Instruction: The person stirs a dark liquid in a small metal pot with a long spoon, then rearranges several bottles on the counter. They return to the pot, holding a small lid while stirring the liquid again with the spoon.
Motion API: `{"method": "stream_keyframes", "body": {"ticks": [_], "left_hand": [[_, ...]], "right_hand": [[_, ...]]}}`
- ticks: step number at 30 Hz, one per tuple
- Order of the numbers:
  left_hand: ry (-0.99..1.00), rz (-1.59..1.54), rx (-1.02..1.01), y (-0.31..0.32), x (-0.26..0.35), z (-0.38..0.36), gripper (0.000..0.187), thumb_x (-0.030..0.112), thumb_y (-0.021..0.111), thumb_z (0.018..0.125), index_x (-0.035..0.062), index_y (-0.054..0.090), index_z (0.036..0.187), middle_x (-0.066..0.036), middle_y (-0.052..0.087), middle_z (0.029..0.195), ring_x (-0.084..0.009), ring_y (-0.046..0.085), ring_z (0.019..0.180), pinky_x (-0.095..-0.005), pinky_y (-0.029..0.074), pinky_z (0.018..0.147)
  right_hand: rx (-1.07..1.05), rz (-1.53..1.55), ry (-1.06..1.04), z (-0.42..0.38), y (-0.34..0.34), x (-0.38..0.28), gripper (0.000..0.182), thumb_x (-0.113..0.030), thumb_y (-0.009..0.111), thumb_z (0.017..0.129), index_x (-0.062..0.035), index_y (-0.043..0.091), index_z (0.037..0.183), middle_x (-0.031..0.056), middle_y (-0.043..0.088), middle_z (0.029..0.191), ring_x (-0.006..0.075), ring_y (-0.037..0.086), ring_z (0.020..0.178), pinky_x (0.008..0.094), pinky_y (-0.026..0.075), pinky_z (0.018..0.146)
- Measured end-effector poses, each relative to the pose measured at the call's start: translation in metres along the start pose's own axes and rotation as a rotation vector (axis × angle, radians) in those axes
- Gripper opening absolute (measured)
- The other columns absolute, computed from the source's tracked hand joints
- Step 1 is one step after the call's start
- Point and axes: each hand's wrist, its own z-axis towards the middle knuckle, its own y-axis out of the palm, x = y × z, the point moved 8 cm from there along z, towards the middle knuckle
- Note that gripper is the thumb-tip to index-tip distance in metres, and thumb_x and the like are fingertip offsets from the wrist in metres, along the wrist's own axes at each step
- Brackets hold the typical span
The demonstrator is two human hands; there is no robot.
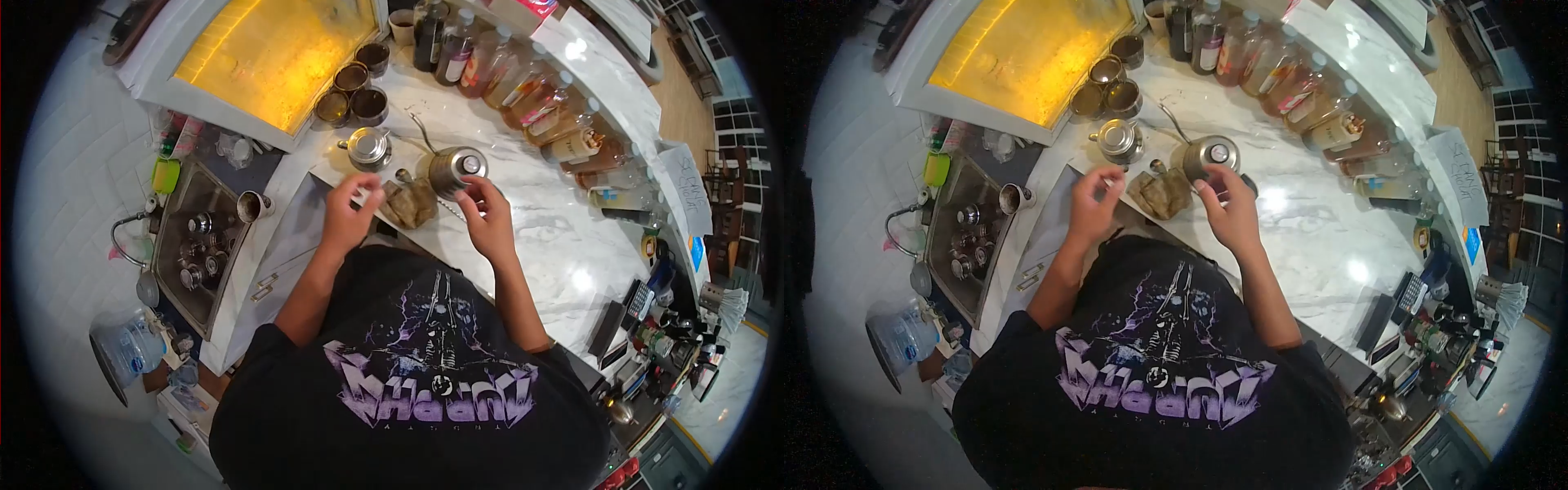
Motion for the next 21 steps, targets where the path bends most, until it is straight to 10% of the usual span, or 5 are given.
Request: {"method": "stream_keyframes", "body": {"ticks": [7, 21], "left_hand": [[0.286, 0.326, 0.114, -0.049, 0.014, 0.067, 0.039, 0.017, 0.083, 0.079, 0.0066, 0.07, 0.114, -0.011, 0.065, 0.114, -0.0328, 0.059, 0.108, -0.0417, 0.048, 0.095], [0.331, 0.344, 0.057, -0.019, 0.006, 0.069, 0.052, 0.022, 0.085, 0.079, 0.0066, 0.066, 0.124, -0.016, 0.057, 0.126, -0.0357, 0.052, 0.12, -0.0462, 0.041, 0.105]], "right_hand": [[-0.127, -0.453, 0.338, -0.016, 0.043, 0.079, 0.024, -0.018, 0.07, 0.092, -0.0044, 0.069, 0.112, 0.0203, 0.072, 0.091, 0.0361, 0.07, 0.08, 0.0455, 0.053, 0.069], [-0.117, -0.928, 0.325, -0.03, 0.055, 0.155, 0.019, -0.023, 0.062, 0.095, -0.0053, 0.063, 0.102, 0.0194, 0.072, 0.089, 0.0409, 0.071, 0.081, 0.0534, 0.055, 0.07]]}}
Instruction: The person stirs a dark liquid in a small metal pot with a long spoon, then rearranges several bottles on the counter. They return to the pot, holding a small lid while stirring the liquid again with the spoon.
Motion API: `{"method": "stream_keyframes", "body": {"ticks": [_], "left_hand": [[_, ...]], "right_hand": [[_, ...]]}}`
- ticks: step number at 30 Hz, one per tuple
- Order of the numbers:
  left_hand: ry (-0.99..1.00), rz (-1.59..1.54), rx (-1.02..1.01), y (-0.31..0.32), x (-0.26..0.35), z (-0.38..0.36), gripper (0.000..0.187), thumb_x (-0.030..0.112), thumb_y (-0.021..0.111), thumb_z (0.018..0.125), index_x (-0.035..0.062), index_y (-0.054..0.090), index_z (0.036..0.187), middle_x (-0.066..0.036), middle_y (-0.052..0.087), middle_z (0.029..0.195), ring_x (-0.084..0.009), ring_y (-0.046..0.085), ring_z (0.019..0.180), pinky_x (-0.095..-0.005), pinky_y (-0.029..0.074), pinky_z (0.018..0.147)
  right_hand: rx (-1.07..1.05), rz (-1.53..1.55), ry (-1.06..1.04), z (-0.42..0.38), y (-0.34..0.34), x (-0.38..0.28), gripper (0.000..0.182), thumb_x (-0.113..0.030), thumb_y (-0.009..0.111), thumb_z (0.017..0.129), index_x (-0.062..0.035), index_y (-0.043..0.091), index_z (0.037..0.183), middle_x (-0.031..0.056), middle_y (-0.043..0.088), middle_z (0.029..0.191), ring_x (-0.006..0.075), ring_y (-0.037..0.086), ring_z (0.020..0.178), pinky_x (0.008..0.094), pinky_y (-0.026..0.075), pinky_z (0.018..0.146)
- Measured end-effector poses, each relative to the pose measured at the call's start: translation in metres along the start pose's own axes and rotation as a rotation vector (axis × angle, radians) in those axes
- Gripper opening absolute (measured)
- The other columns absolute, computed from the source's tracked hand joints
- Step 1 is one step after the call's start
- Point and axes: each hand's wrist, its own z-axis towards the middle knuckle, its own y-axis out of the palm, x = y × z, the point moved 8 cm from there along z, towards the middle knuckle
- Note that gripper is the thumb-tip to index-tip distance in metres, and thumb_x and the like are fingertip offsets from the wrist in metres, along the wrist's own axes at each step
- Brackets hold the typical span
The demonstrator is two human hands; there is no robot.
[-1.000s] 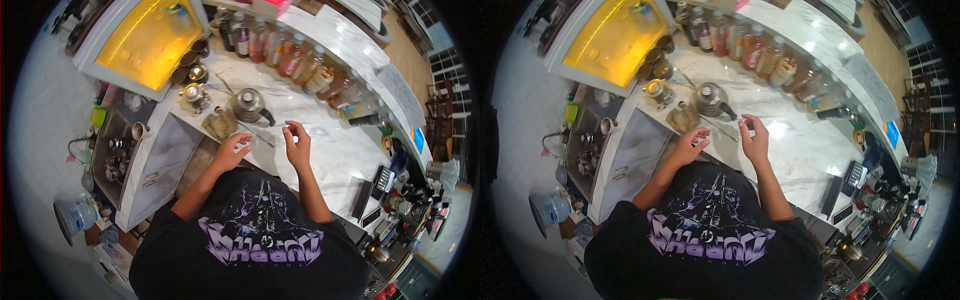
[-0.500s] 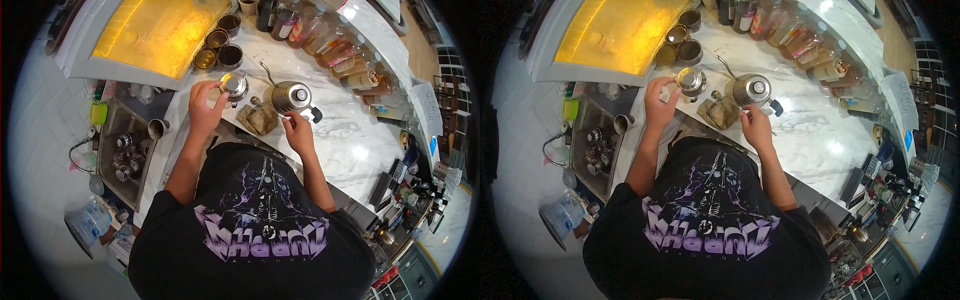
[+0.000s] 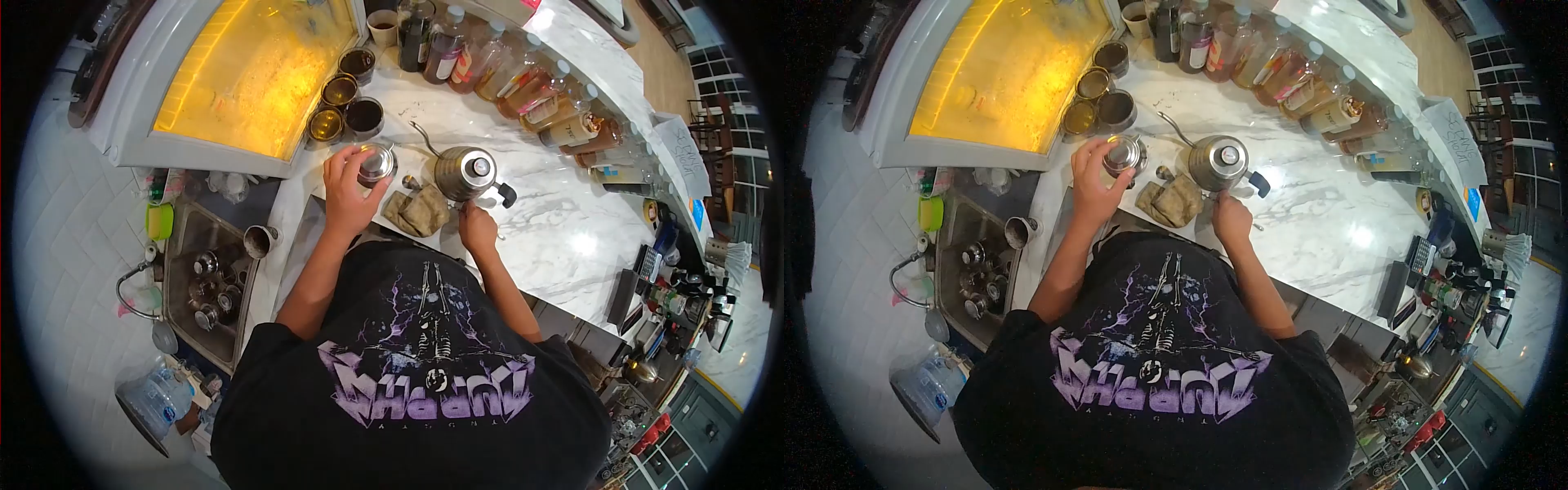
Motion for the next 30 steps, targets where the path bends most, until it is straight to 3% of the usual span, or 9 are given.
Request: {"method": "stream_keyframes", "body": {"ticks": [5, 11, 13, 14, 15, 17, 18, 22, 30], "left_hand": [[-0.029, -0.036, -0.011, -0.008, -0.002, -0.005, 0.051, 0.016, 0.083, 0.079, 0.0048, 0.064, 0.125, -0.017, 0.057, 0.131, -0.0365, 0.052, 0.124, -0.0455, 0.042, 0.107], [-0.057, -0.044, -0.012, -0.011, -0.016, -0.007, 0.049, 0.016, 0.082, 0.08, 0.0048, 0.065, 0.124, -0.016, 0.057, 0.13, -0.0355, 0.052, 0.124, -0.0448, 0.042, 0.107], [-0.043, -0.03, -0.011, -0.012, -0.02, -0.004, 0.049, 0.016, 0.082, 0.08, 0.0055, 0.065, 0.125, -0.016, 0.058, 0.13, -0.0356, 0.052, 0.124, -0.0443, 0.043, 0.107], [-0.044, -0.029, -0.014, -0.014, -0.021, -0.002, 0.049, 0.016, 0.082, 0.08, 0.0055, 0.065, 0.125, -0.016, 0.058, 0.13, -0.0356, 0.052, 0.124, -0.0443, 0.043, 0.107], [-0.017, -0.018, -0.021, -0.015, -0.02, 0.0, 0.05, 0.017, 0.083, 0.08, 0.0058, 0.065, 0.125, -0.016, 0.057, 0.131, -0.0357, 0.052, 0.124, -0.0447, 0.042, 0.107], [0.011, -0.007, -0.03, -0.016, -0.02, 0.004, 0.05, 0.018, 0.083, 0.08, 0.0061, 0.066, 0.126, -0.016, 0.057, 0.131, -0.0358, 0.051, 0.124, -0.045, 0.042, 0.107], [0.012, -0.015, -0.053, -0.014, -0.021, 0.006, 0.051, 0.02, 0.083, 0.08, 0.0067, 0.066, 0.126, -0.015, 0.057, 0.131, -0.0359, 0.051, 0.124, -0.0453, 0.042, 0.107], [0.051, 0.009, -0.19, -0.007, -0.018, 0.02, 0.058, 0.028, 0.086, 0.077, 0.0088, 0.066, 0.128, -0.014, 0.057, 0.132, -0.0353, 0.05, 0.126, -0.0465, 0.04, 0.108], [0.107, 0.225, -0.343, 0.01, -0.001, 0.032, 0.077, 0.037, 0.092, 0.066, 0.0165, 0.064, 0.135, -0.008, 0.058, 0.128, -0.0309, 0.052, 0.121, -0.0479, 0.04, 0.1]], "right_hand": [[0.039, 0.02, -0.032, -0.007, -0.016, -0.005, 0.018, -0.022, 0.063, 0.094, -0.0051, 0.066, 0.097, 0.0186, 0.071, 0.09, 0.0404, 0.07, 0.084, 0.0524, 0.055, 0.072], [0.248, 0.119, -0.122, -0.035, -0.065, -0.024, 0.013, -0.016, 0.071, 0.09, -0.0025, 0.07, 0.087, 0.0158, 0.067, 0.093, 0.0374, 0.067, 0.086, 0.0475, 0.054, 0.074], [0.187, 0.33, -0.117, -0.038, -0.071, -0.025, 0.012, -0.014, 0.072, 0.09, -0.0016, 0.071, 0.09, 0.0158, 0.067, 0.091, 0.0357, 0.066, 0.08, 0.0448, 0.053, 0.071], [0.141, 0.45, -0.043, -0.04, -0.071, -0.022, 0.013, -0.014, 0.071, 0.092, -0.0011, 0.072, 0.093, 0.015, 0.07, 0.087, 0.0286, 0.068, 0.075, 0.0384, 0.052, 0.069], [0.14, 0.453, -0.041, -0.042, -0.076, -0.025, 0.013, -0.014, 0.071, 0.092, -0.0011, 0.072, 0.093, 0.015, 0.07, 0.087, 0.0286, 0.068, 0.075, 0.0384, 0.052, 0.069], [-0.014, 0.708, 0.142, -0.044, -0.068, -0.016, 0.015, -0.014, 0.07, 0.094, -0.0002, 0.072, 0.097, 0.0138, 0.073, 0.082, 0.0201, 0.068, 0.072, 0.0327, 0.051, 0.069], [-0.053, 0.769, 0.127, -0.047, -0.072, -0.02, 0.017, -0.015, 0.069, 0.096, 0.0015, 0.071, 0.102, 0.0107, 0.074, 0.08, 0.0136, 0.068, 0.073, 0.0296, 0.051, 0.071], [-0.241, 1.074, 0.123, -0.052, -0.06, -0.029, 0.021, -0.013, 0.066, 0.099, 0.0021, 0.068, 0.113, 0.0061, 0.074, 0.082, 0.0118, 0.067, 0.078, 0.0269, 0.051, 0.076], [-0.267, 1.329, 0.116, -0.058, -0.088, -0.066, 0.029, -0.012, 0.066, 0.099, -0.0004, 0.063, 0.126, 0.0053, 0.073, 0.084, 0.0118, 0.068, 0.082, 0.0291, 0.053, 0.08]]}}
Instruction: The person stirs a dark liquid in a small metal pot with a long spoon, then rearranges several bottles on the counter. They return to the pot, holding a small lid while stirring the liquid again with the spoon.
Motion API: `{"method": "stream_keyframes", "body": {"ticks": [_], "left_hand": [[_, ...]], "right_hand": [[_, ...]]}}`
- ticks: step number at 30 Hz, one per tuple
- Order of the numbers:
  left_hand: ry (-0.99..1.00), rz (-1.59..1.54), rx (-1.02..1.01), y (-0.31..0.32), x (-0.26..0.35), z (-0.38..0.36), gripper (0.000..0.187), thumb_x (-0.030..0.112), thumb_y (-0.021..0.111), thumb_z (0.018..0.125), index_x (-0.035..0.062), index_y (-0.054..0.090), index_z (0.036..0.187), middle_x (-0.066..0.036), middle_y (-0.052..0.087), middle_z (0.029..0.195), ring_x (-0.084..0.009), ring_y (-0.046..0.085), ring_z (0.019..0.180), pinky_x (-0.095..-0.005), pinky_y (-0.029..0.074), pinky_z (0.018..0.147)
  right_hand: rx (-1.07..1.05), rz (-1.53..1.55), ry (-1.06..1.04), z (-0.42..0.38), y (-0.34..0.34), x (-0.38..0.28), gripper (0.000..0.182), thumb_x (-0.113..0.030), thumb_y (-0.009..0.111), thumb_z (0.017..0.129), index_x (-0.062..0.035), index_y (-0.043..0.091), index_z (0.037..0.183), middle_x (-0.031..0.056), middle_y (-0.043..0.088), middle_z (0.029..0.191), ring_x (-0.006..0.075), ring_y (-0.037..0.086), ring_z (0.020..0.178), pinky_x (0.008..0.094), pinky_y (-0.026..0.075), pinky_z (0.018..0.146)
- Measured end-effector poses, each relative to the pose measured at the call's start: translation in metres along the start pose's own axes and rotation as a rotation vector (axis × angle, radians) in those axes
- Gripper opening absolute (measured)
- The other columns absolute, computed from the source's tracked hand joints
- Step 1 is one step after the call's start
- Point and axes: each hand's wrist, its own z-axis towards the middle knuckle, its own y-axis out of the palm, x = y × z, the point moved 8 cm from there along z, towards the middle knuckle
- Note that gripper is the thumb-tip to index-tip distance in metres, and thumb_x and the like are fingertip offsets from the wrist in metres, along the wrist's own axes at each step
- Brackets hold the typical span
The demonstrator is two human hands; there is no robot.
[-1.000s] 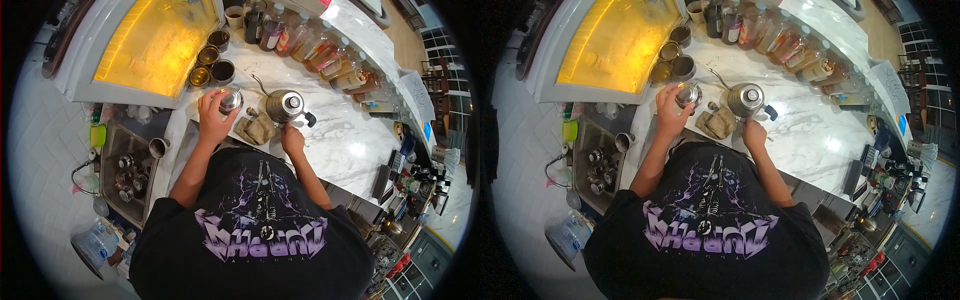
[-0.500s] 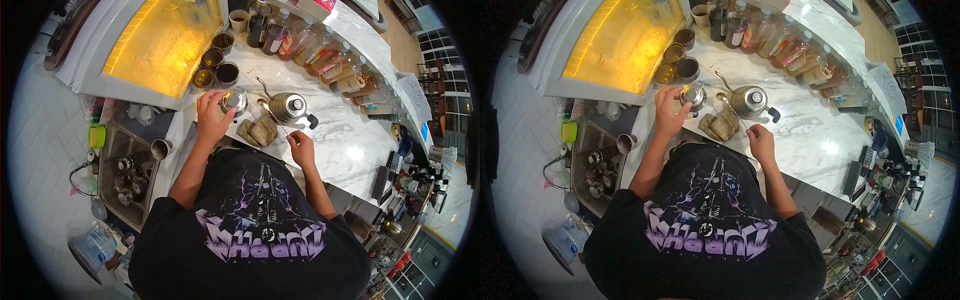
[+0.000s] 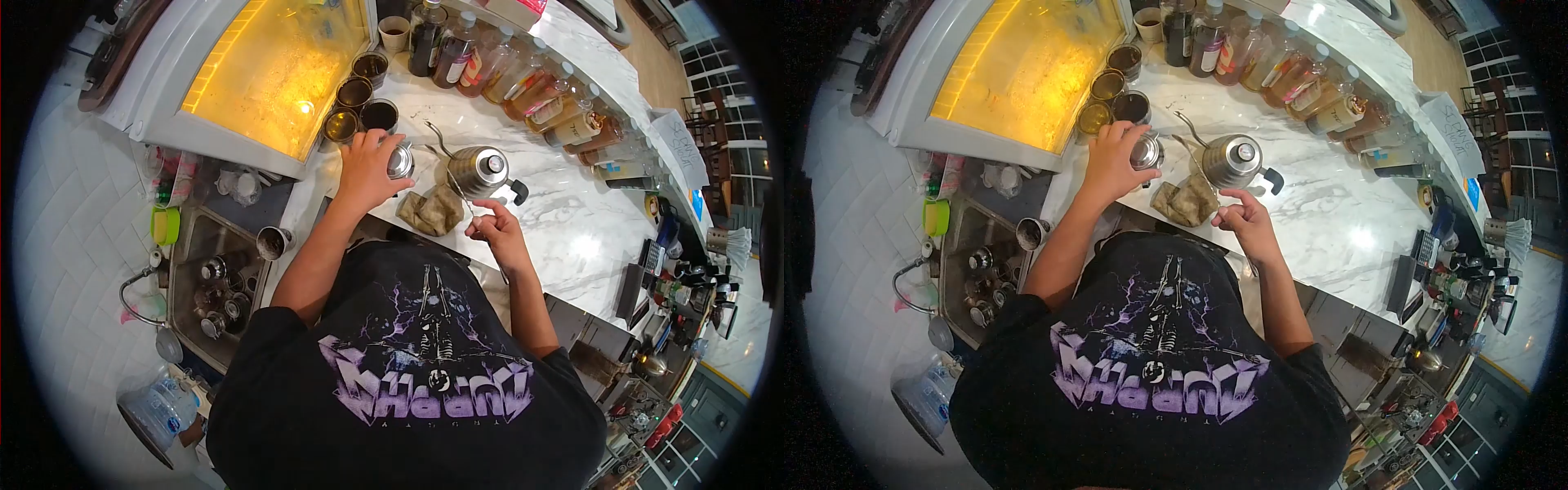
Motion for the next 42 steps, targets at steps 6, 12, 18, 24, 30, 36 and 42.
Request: {"method": "stream_keyframes", "body": {"ticks": [6, 12, 18, 24, 30, 36, 42], "left_hand": [[-0.015, 0.065, -0.032, 0.006, -0.003, 0.002, 0.078, 0.036, 0.092, 0.064, 0.0194, 0.063, 0.135, -0.006, 0.058, 0.127, -0.0293, 0.053, 0.117, -0.0477, 0.04, 0.095], [-0.019, 0.079, -0.028, 0.007, -0.006, -0.001, 0.078, 0.035, 0.091, 0.064, 0.021, 0.062, 0.136, -0.007, 0.058, 0.126, -0.0295, 0.054, 0.118, -0.0481, 0.039, 0.095], [-0.025, 0.012, -0.039, 0.001, -0.01, 0.0, 0.077, 0.035, 0.091, 0.064, 0.021, 0.063, 0.135, -0.008, 0.059, 0.125, -0.0294, 0.055, 0.119, -0.0478, 0.039, 0.096], [-0.007, -0.227, 0.086, -0.02, -0.024, -0.011, 0.075, 0.026, 0.092, 0.066, 0.0119, 0.062, 0.133, -0.012, 0.062, 0.121, -0.0295, 0.061, 0.112, -0.0433, 0.048, 0.095], [-0.119, -0.47, 0.215, -0.028, -0.047, -0.049, 0.072, 0.018, 0.091, 0.07, 0.0064, 0.06, 0.134, -0.01, 0.063, 0.124, -0.0239, 0.062, 0.106, -0.038, 0.05, 0.093], [-0.251, -0.541, 0.279, -0.013, -0.067, -0.078, 0.078, 0.027, 0.091, 0.071, 0.0088, 0.057, 0.138, -0.007, 0.063, 0.128, -0.0209, 0.061, 0.105, -0.0424, 0.048, 0.09], [-0.265, -0.589, 0.294, -0.01, -0.067, -0.084, 0.08, 0.028, 0.091, 0.071, 0.0088, 0.056, 0.14, -0.007, 0.062, 0.129, -0.0212, 0.062, 0.108, -0.0434, 0.048, 0.09]], "right_hand": [[-0.047, 0.11, -0.103, 0.0, 0.002, -0.013, 0.023, -0.01, 0.065, 0.099, 0.0004, 0.067, 0.12, 0.0074, 0.074, 0.088, 0.0137, 0.069, 0.084, 0.0302, 0.054, 0.083], [-0.063, 0.154, -0.146, 0.003, 0.003, -0.028, 0.018, -0.008, 0.065, 0.099, 0.0019, 0.071, 0.113, 0.0087, 0.075, 0.092, 0.016, 0.07, 0.088, 0.0301, 0.054, 0.086], [-0.052, 0.159, -0.203, 0.006, 0.005, -0.041, 0.017, -0.007, 0.063, 0.099, 0.0027, 0.071, 0.11, 0.0096, 0.074, 0.1, 0.0193, 0.072, 0.095, 0.0314, 0.054, 0.089], [-0.095, 0.2, -0.319, 0.002, 0.009, -0.057, 0.017, -0.003, 0.056, 0.099, 0.0032, 0.07, 0.108, 0.0124, 0.075, 0.103, 0.0218, 0.073, 0.098, 0.0343, 0.053, 0.094], [-0.081, 0.048, -0.463, -0.003, 0.023, -0.072, 0.017, -0.006, 0.057, 0.102, 0.0038, 0.069, 0.109, 0.0169, 0.076, 0.106, 0.0206, 0.073, 0.097, 0.0325, 0.054, 0.09], [0.203, -0.37, -0.727, -0.022, 0.04, -0.116, 0.023, -0.013, 0.056, 0.107, 0.0049, 0.07, 0.108, 0.0103, 0.078, 0.092, 0.0131, 0.07, 0.087, 0.0266, 0.053, 0.08], [0.237, -0.49, -0.823, -0.003, 0.068, -0.125, 0.022, -0.012, 0.056, 0.106, 0.0021, 0.073, 0.107, 0.0094, 0.077, 0.089, 0.0174, 0.07, 0.082, 0.0297, 0.054, 0.076]]}}
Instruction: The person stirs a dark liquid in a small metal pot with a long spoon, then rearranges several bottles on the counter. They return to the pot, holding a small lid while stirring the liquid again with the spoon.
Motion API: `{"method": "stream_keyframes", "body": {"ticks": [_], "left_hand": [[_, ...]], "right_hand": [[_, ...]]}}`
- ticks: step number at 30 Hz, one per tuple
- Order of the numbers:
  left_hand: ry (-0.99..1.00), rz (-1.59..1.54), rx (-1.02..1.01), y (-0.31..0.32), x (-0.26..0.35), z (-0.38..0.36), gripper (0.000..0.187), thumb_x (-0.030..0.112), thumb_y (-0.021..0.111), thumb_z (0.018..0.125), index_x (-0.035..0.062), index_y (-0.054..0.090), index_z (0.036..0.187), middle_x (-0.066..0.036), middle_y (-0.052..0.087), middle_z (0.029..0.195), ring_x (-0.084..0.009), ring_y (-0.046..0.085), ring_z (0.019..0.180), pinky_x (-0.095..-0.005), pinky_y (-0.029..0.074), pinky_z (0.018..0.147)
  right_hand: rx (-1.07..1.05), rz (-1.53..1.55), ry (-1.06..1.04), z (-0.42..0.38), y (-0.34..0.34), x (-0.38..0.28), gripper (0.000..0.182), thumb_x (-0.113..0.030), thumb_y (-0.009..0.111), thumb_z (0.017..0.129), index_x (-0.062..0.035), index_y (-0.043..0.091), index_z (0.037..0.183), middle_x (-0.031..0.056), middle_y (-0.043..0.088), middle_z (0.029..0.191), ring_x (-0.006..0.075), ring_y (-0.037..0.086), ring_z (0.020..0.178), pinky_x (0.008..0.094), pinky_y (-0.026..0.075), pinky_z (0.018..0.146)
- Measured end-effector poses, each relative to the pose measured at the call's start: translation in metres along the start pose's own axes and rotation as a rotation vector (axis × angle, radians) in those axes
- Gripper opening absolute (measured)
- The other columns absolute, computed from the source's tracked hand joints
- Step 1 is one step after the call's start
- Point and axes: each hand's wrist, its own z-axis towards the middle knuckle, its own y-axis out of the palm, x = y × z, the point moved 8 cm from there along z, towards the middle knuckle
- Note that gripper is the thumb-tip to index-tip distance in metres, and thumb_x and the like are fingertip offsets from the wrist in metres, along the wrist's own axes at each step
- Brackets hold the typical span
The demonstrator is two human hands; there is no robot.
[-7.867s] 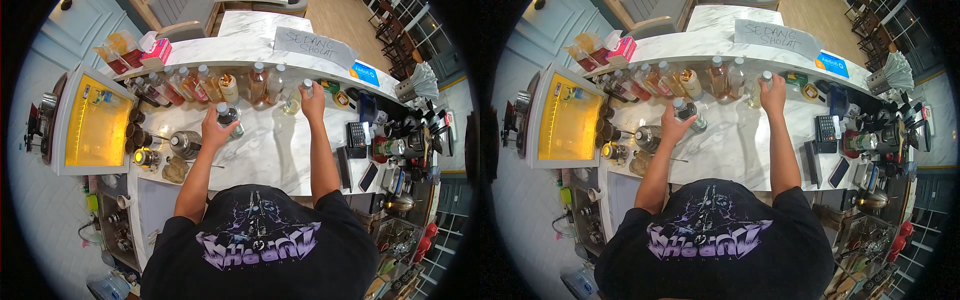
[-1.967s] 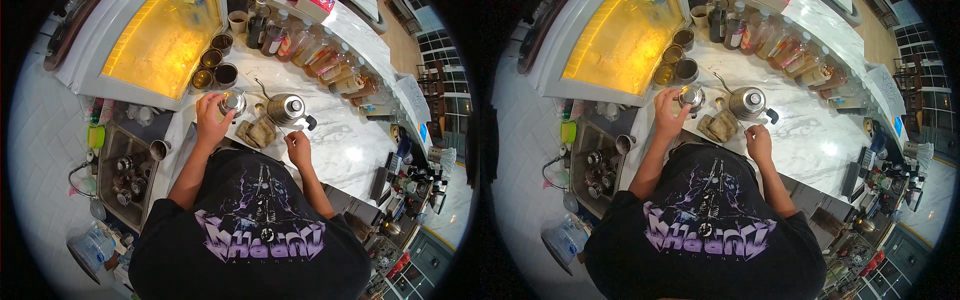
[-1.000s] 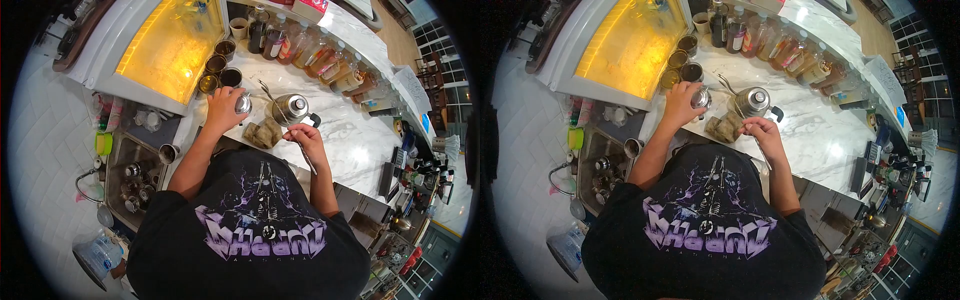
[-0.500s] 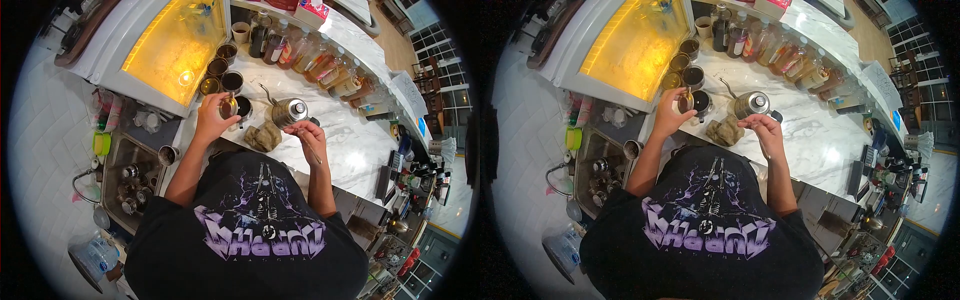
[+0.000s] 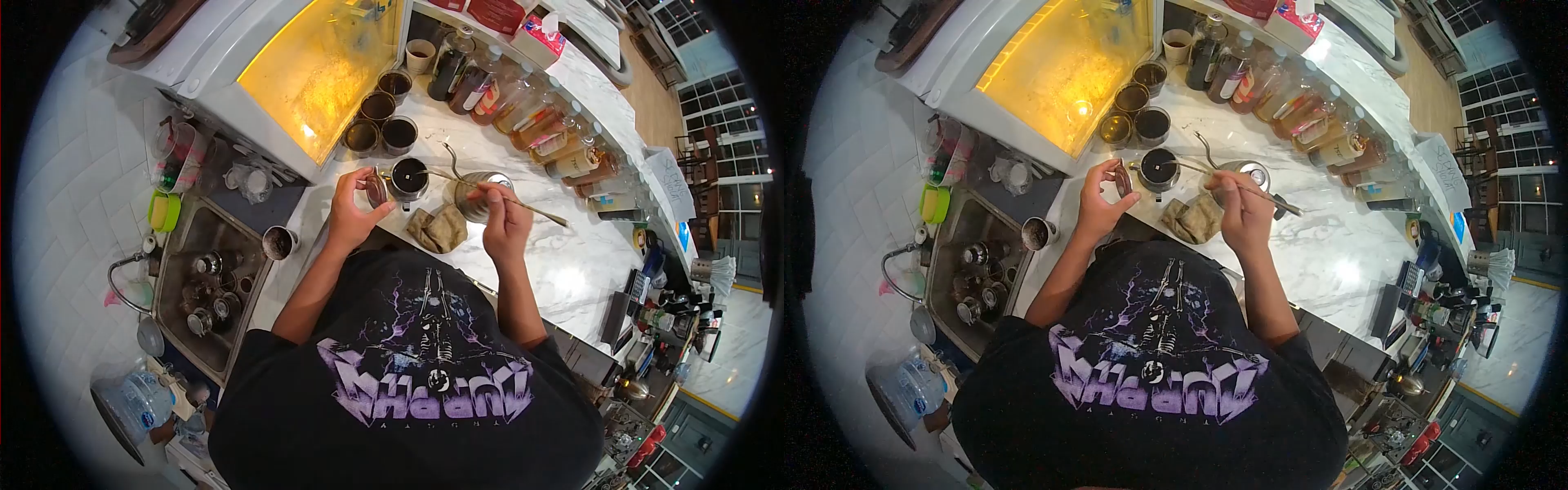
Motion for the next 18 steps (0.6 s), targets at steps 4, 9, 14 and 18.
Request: {"method": "stream_keyframes", "body": {"ticks": [4, 9, 14, 18], "left_hand": [[0.016, 0.018, 0.017, -0.001, 0.001, -0.002, 0.08, 0.026, 0.092, 0.071, 0.0079, 0.056, 0.139, -0.009, 0.062, 0.129, -0.0226, 0.063, 0.109, -0.0435, 0.049, 0.09], [0.052, 0.01, 0.036, -0.004, 0.004, -0.003, 0.078, 0.024, 0.092, 0.07, 0.0065, 0.056, 0.137, -0.01, 0.062, 0.127, -0.0242, 0.063, 0.109, -0.0434, 0.049, 0.091], [0.114, 0.006, 0.055, -0.006, 0.007, 0.003, 0.076, 0.019, 0.093, 0.069, 0.0041, 0.058, 0.134, -0.012, 0.062, 0.125, -0.0252, 0.063, 0.108, -0.0411, 0.051, 0.093], [0.128, 0.082, 0.034, -0.011, 0.01, 0.0, 0.074, 0.017, 0.092, 0.067, 0.0024, 0.06, 0.132, -0.013, 0.061, 0.122, -0.0259, 0.062, 0.107, -0.0388, 0.051, 0.095]], "right_hand": [[-0.043, -0.146, -0.006, 0.012, 0.028, 0.008, 0.022, -0.013, 0.058, 0.105, 0.0008, 0.075, 0.1, 0.0099, 0.077, 0.091, 0.0231, 0.071, 0.079, 0.0328, 0.053, 0.074], [-0.083, -0.19, -0.041, 0.017, 0.049, 0.021, 0.024, -0.015, 0.056, 0.107, 0.0014, 0.074, 0.106, 0.0067, 0.077, 0.084, 0.0102, 0.057, 0.061, 0.0254, 0.046, 0.061], [-0.117, -0.175, -0.114, 0.012, 0.056, 0.022, 0.021, -0.013, 0.058, 0.105, 0.0026, 0.072, 0.106, 0.0119, 0.076, 0.087, 0.0214, 0.072, 0.077, 0.0323, 0.054, 0.073], [-0.156, -0.196, -0.102, 0.01, 0.058, 0.028, 0.012, -0.009, 0.065, 0.099, -0.0005, 0.072, 0.101, 0.0138, 0.073, 0.092, 0.0324, 0.069, 0.085, 0.0389, 0.054, 0.075]]}}
